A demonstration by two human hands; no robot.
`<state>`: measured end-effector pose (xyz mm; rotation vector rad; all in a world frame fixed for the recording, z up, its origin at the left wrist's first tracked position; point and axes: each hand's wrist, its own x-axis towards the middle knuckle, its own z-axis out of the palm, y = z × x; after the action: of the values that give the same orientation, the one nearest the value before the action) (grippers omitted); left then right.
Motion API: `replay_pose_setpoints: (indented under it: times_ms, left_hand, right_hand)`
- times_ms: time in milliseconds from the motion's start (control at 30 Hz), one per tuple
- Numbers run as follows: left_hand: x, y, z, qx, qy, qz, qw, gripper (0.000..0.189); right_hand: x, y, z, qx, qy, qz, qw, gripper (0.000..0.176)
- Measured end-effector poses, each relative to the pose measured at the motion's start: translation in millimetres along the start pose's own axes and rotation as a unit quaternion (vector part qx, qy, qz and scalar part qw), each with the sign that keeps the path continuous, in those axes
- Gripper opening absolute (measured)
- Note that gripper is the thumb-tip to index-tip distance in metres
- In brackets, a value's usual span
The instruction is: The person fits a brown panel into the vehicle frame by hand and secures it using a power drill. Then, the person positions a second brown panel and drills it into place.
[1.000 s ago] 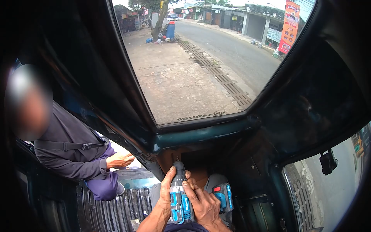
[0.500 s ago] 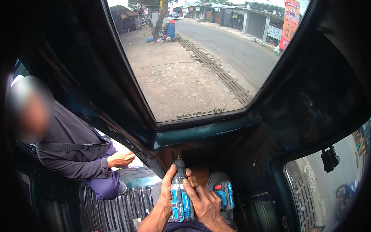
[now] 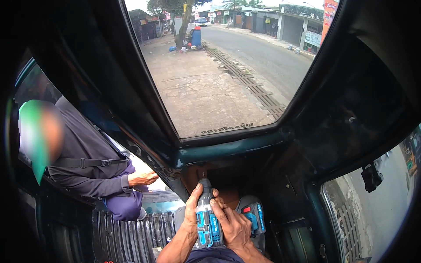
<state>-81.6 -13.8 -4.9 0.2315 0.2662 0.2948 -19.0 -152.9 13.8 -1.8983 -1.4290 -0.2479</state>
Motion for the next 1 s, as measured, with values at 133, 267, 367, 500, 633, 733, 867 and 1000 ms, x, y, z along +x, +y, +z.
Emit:
replay_pose_setpoints:
  times_ms: [133,267,367,500,633,733,867,1000]
  left_hand:
    - [0.8,-0.4,-0.3,-0.016,-0.02,-0.001,1.0,0.052]
    - [-0.3,-0.5,-0.8,-0.015,-0.028,0.0,1.0,0.052]
    - [-0.3,-1.7,-2.1,-0.012,-0.021,0.003,1.0,0.052]
    - [-1.5,-1.4,-0.3,-0.013,-0.028,0.004,1.0,0.052]
    - [-0.6,-0.9,-1.1,-0.011,-0.028,0.003,1.0,0.054]
    - [-1.9,-0.7,0.3,-0.015,-0.034,0.006,0.999,0.057]
    - [-1.5,-0.9,0.6,-0.038,-0.05,0.002,0.998,0.06]
    - [2.7,-0.5,-8.2,-0.025,-0.053,0.013,0.998,0.06]
  right_hand:
    - [-0.1,0.0,-1.3,-0.002,0.003,-0.005,1.0,0.067]
    - [1.4,-1.0,-1.8,-0.007,0.003,-0.013,1.0,0.067]
    - [1.7,-0.9,-2.4,-0.007,0.003,-0.016,1.0,0.066]
    - [1.5,0.0,-2.0,-0.005,0.005,-0.017,1.0,0.066]
    - [0.8,1.1,-0.5,-0.005,0.008,-0.02,1.0,0.066]
    - [1.0,0.2,-1.2,-0.005,0.001,-0.01,1.0,0.065]
    - [3.8,-1.1,-2.9,-0.003,0.006,-0.016,1.0,0.066]
    - [4.3,-1.6,-3.3,0.0,0.007,-0.008,1.0,0.066]
